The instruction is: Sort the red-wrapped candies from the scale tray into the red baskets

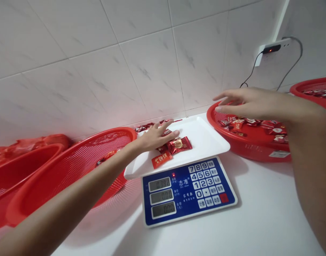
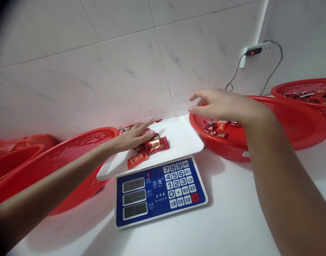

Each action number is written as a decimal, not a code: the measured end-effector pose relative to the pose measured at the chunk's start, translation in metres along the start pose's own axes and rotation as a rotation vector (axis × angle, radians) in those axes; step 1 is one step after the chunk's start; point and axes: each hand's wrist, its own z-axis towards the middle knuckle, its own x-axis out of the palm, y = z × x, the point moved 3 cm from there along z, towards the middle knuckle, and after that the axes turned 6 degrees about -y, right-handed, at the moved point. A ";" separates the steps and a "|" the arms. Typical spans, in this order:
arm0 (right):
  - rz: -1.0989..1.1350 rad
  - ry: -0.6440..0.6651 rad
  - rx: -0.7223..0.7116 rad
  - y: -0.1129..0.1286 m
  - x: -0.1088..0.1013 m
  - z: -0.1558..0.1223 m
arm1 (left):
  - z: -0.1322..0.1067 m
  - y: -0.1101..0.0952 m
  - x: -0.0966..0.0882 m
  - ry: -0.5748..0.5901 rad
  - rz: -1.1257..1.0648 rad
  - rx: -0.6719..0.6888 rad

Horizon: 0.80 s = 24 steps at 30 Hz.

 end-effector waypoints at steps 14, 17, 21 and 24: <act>-0.012 0.006 -0.020 0.004 0.000 -0.001 | -0.020 -0.024 0.020 -0.113 0.023 0.109; -0.008 0.017 -0.028 0.005 0.000 -0.002 | -0.021 -0.024 0.017 -0.160 -0.019 0.069; 0.003 0.026 -0.014 0.008 0.001 -0.005 | -0.015 -0.022 0.006 -0.205 -0.120 0.001; 0.015 0.028 -0.008 0.007 0.002 -0.004 | -0.004 -0.015 -0.010 -0.242 -0.227 -0.067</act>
